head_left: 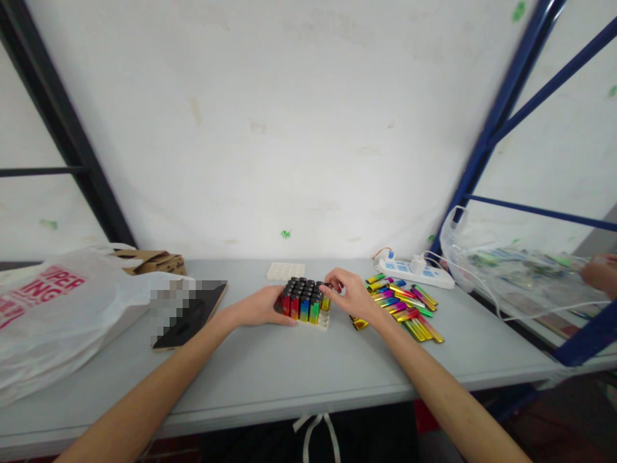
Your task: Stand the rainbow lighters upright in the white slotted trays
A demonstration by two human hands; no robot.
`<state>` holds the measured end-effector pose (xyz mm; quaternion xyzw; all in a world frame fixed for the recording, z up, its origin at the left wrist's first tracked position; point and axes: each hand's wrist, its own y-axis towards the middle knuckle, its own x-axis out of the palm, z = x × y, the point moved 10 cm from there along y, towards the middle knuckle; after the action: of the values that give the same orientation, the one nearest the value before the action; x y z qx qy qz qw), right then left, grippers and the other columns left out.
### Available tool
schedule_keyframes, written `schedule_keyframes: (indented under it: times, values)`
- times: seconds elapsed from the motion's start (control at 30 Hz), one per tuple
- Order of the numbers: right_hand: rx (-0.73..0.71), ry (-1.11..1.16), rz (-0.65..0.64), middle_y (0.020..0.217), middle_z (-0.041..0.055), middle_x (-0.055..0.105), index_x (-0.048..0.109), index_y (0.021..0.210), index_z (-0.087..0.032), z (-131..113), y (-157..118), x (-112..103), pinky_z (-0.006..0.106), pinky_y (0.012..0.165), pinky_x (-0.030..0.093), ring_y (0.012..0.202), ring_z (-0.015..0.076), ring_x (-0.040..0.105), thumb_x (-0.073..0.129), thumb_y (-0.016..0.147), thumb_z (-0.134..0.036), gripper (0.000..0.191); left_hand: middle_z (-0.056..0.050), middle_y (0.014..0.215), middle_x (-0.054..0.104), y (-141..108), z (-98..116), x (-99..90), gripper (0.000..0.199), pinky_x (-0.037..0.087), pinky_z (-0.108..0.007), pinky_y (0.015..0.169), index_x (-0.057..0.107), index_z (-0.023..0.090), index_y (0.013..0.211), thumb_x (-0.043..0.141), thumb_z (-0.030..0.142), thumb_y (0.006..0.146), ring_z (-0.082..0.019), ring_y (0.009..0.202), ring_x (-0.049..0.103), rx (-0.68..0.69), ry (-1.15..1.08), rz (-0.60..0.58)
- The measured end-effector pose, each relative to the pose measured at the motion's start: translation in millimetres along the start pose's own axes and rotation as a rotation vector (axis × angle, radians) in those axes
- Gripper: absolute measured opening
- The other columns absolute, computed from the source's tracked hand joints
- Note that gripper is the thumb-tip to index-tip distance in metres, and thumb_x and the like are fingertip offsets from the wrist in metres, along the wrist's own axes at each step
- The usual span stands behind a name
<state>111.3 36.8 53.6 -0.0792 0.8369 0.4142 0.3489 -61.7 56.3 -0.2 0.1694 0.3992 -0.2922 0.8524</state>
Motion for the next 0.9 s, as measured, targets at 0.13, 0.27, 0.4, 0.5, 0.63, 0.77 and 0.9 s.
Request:
schedule_keyframes:
  times: [0.13,0.27,0.4,0.5,0.63,0.77,0.9]
  values:
    - [-0.013,-0.009,-0.005,0.074,-0.0003,0.056,0.061,0.086,-0.021,-0.8,0.3,-1.3,0.028,0.067,0.04,0.067,0.0151,0.051,0.059,0.097,-0.039,0.021,-0.008,0.119,0.074,-0.9,2.2,-1.4,0.066,0.053,-0.038,0.095,0.066,0.019,0.121,0.083,0.055,0.069,-0.031,0.108,0.068,-0.002,0.005,0.01]
    - [-0.027,-0.012,0.008,0.074,-0.0006,0.054,0.06,0.086,-0.021,-2.6,0.4,-3.8,0.028,0.067,0.04,0.066,0.0149,0.049,0.061,0.096,-0.038,0.02,-0.008,0.118,0.075,-1.0,1.5,-1.9,0.066,0.053,-0.038,0.093,0.067,0.018,0.119,0.083,0.058,0.068,-0.032,0.108,0.068,-0.006,0.01,0.013]
    - [-0.024,-0.024,0.01,0.074,-0.0008,0.054,0.059,0.086,-0.021,-2.1,-0.2,-4.4,0.028,0.067,0.039,0.066,0.0148,0.049,0.061,0.096,-0.038,0.02,-0.007,0.119,0.074,-1.0,0.4,-0.3,0.065,0.053,-0.037,0.093,0.066,0.018,0.12,0.083,0.056,0.069,-0.032,0.109,0.068,-0.005,-0.005,-0.004]
    - [-0.02,-0.023,0.013,0.074,-0.0011,0.054,0.059,0.086,-0.02,-1.0,-0.7,-4.3,0.028,0.067,0.039,0.066,0.0145,0.05,0.061,0.096,-0.039,0.021,-0.007,0.118,0.075,-1.2,1.1,-0.9,0.065,0.053,-0.037,0.093,0.067,0.018,0.12,0.083,0.055,0.069,-0.032,0.108,0.069,-0.004,-0.006,0.0]
    - [-0.001,-0.034,0.006,0.075,-0.0008,0.055,0.06,0.087,-0.021,3.0,0.0,-5.0,0.028,0.066,0.039,0.066,0.0147,0.051,0.061,0.097,-0.041,0.023,-0.008,0.118,0.075,-1.1,1.4,-2.0,0.067,0.053,-0.039,0.094,0.067,0.018,0.121,0.082,0.058,0.068,-0.033,0.108,0.068,-0.008,0.006,0.011]
    - [0.023,-0.036,0.029,0.074,-0.0004,0.057,0.061,0.087,-0.02,8.0,0.5,-12.5,0.028,0.067,0.039,0.066,0.0148,0.052,0.058,0.099,-0.042,0.025,-0.008,0.12,0.074,-0.9,1.9,-2.2,0.068,0.053,-0.039,0.096,0.066,0.017,0.122,0.083,0.056,0.068,-0.033,0.109,0.068,-0.007,0.005,0.013]
    - [0.048,-0.019,0.005,0.073,0.0,0.06,0.061,0.086,-0.02,12.2,-1.5,-10.8,0.028,0.065,0.04,0.065,0.0146,0.054,0.058,0.099,-0.044,0.027,-0.008,0.121,0.074,-0.8,2.5,-1.8,0.066,0.052,-0.038,0.097,0.066,0.017,0.122,0.084,0.053,0.069,-0.032,0.111,0.068,0.002,0.003,0.01]
